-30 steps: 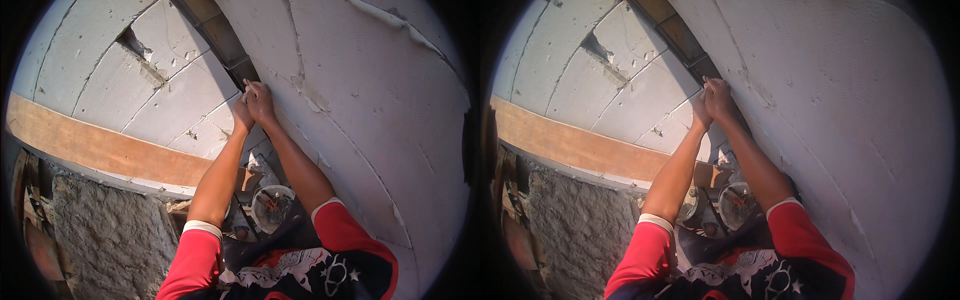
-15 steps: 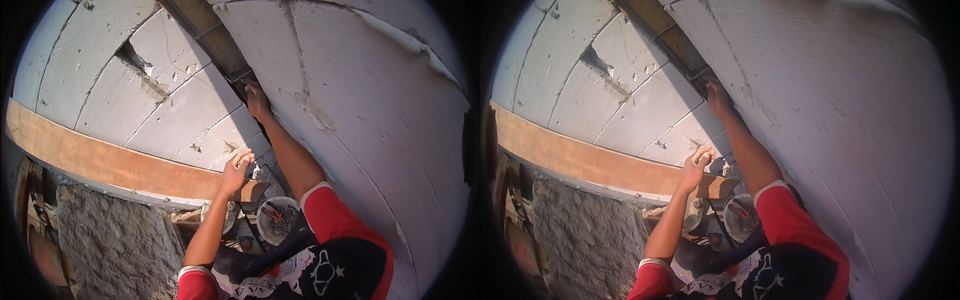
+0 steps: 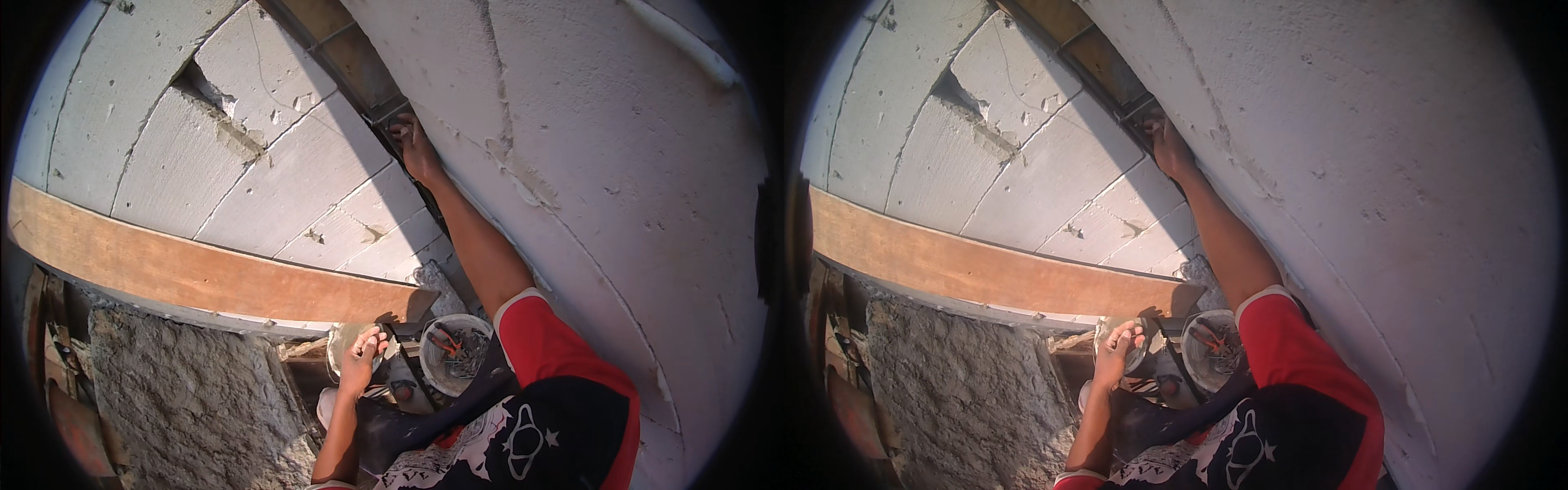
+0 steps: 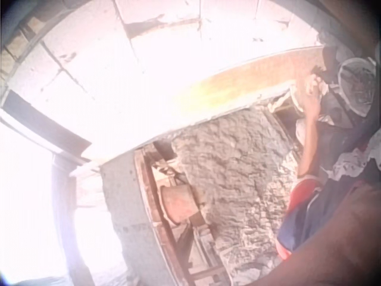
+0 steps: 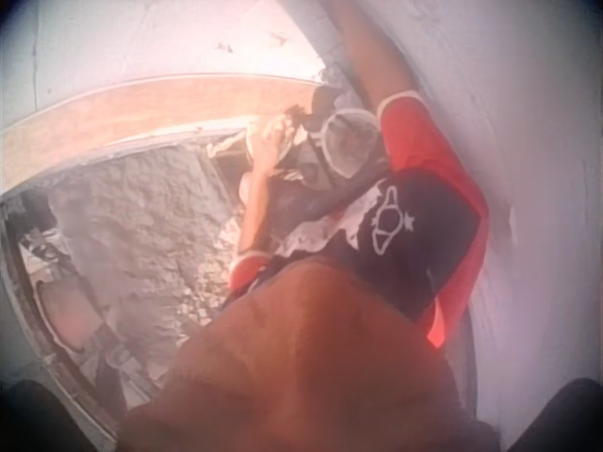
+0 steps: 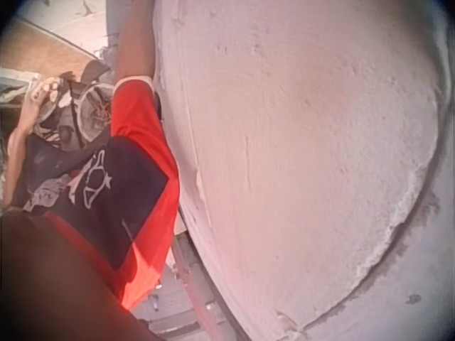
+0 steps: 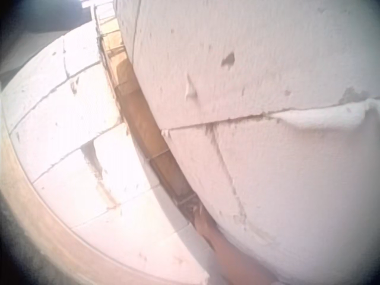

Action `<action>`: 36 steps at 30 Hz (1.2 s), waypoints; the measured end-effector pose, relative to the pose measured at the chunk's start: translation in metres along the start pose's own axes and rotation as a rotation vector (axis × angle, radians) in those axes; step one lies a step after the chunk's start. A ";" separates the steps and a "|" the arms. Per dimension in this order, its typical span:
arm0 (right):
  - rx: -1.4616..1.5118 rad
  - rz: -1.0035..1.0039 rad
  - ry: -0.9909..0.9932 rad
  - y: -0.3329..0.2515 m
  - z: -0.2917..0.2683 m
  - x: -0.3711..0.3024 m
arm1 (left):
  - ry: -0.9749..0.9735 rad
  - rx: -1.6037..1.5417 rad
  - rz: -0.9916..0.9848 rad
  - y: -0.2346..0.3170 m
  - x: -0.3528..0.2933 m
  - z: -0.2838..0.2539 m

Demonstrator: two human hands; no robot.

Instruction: The person positions a wooden plank against a tiled wall and secures it using nails and a hammer. They repeatedly adjust the plank and hammer nails to ensure it is firmly attached.

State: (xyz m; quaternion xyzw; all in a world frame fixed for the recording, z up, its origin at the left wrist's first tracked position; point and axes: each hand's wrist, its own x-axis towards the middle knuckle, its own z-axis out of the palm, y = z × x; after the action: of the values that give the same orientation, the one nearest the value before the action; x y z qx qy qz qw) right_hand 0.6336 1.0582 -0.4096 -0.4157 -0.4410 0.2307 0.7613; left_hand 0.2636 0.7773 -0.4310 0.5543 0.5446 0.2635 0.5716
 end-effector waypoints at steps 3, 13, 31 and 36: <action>-0.116 -0.013 -0.040 -0.019 -0.001 0.003 | 0.000 -0.044 -0.017 -0.004 -0.002 0.006; -0.509 -0.216 0.053 -0.011 -0.006 0.024 | -0.140 0.046 0.121 0.031 0.033 0.044; -0.163 0.501 0.061 0.003 0.008 0.055 | 0.029 1.477 0.708 0.245 0.196 0.112; -0.196 0.566 0.016 -0.085 0.022 0.022 | 0.042 1.767 0.694 0.251 0.210 0.105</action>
State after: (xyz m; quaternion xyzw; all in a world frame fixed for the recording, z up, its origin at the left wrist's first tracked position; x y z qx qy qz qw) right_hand 0.6244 1.0372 -0.3222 -0.5955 -0.3217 0.3868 0.6263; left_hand 0.4915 0.9927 -0.2910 0.9122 0.3620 -0.0790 -0.1747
